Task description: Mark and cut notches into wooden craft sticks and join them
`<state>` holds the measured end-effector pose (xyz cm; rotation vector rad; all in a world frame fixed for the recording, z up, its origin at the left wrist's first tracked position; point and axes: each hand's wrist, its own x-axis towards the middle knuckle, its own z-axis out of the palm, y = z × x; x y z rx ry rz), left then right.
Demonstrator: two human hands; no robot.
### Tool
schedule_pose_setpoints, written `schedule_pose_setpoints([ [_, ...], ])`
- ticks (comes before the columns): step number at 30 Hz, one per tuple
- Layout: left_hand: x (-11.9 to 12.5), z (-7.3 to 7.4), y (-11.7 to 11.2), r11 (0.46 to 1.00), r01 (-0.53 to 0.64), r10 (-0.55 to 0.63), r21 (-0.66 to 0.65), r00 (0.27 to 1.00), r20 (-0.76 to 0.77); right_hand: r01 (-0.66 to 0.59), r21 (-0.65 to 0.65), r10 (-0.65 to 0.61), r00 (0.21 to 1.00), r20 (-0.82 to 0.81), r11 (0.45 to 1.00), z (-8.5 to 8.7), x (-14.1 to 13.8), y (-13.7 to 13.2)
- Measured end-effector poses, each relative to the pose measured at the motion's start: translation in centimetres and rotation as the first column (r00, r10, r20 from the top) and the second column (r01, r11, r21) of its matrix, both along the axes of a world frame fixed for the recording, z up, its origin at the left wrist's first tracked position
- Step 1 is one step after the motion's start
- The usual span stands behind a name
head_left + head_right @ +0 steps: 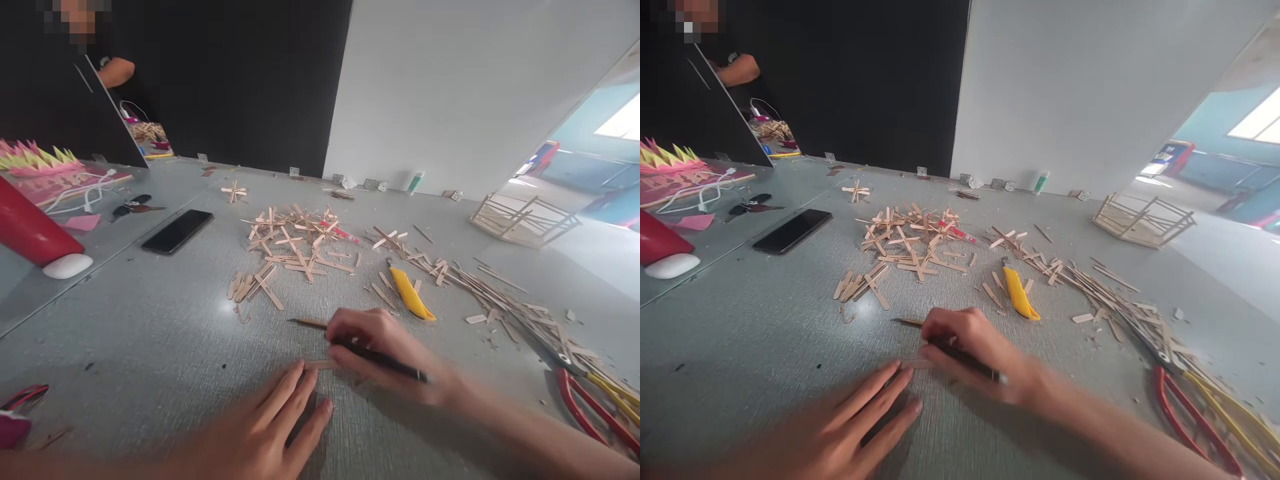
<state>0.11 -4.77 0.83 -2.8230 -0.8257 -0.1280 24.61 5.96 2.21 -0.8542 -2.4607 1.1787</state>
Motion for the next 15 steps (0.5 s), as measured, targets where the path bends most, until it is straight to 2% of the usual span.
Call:
schedule_pose_setpoints([
  [1, 0.0, 0.1, 0.0, 1.000, 0.001, -0.001, -0.021, 1.000, 0.008, -0.066, 0.273, 0.048, 0.996, 0.070, 0.960, 0.1, 0.1, 0.3],
  [2, 0.0, 0.1, 0.0, 0.999, 0.002, -0.001, -0.037, 1.000, 0.013, -0.144, 0.509, 0.069, 0.984, 0.164, 0.848, 0.1, 0.2, 0.6],
  [3, 0.0, 0.2, 0.0, 0.999, 0.004, -0.003, -0.051, 1.000, 0.014, -0.226, 0.670, 0.065, 0.964, 0.256, 0.707, 0.2, 0.3, 0.9],
  [4, 0.0, 0.2, 0.0, 0.998, 0.007, -0.007, -0.060, 1.000, 0.010, -0.296, 0.760, 0.051, 0.943, 0.329, 0.579, 0.3, 0.5, 1.1],
  [5, 0.0, 0.2, 0.0, 0.998, 0.006, -0.005, -0.060, 1.000, 0.008, -0.343, 0.800, 0.030, 0.925, 0.378, 0.493, 0.5, 0.6, 1.3],
  [6, 0.0, 0.2, -0.1, 0.998, 0.008, -0.007, -0.057, 1.000, 0.013, -0.356, 0.812, 0.000, 0.916, 0.401, 0.462, 0.6, 0.7, 1.3],
  [7, 0.0, 0.0, -0.2, 0.998, 0.016, -0.014, -0.053, 1.000, 0.027, -0.330, 0.812, -0.048, 0.915, 0.400, 0.481, 0.9, 0.8, 1.2],
  [8, 0.0, -0.1, -0.2, 0.999, 0.015, -0.013, -0.053, 0.999, 0.042, -0.271, 0.800, -0.120, 0.913, 0.390, 0.536, 1.1, 1.0, 1.0],
  [11, 0.1, -0.7, -0.3, 0.999, 0.015, -0.011, -0.041, 0.997, 0.081, -0.035, 0.645, -0.329, 0.838, 0.435, 0.764, 1.8, 1.8, -0.2],
  [13, 0.1, -1.0, -0.3, 1.000, 0.009, -0.008, -0.017, 0.996, 0.090, 0.028, 0.495, -0.318, 0.797, 0.513, 0.868, 1.9, 2.2, -1.0],
  [15, 0.1, -1.1, -0.3, 1.000, 0.007, -0.008, 0.008, 0.996, 0.094, 0.039, 0.387, -0.261, 0.802, 0.538, 0.921, 2.0, 2.1, -1.4],
])
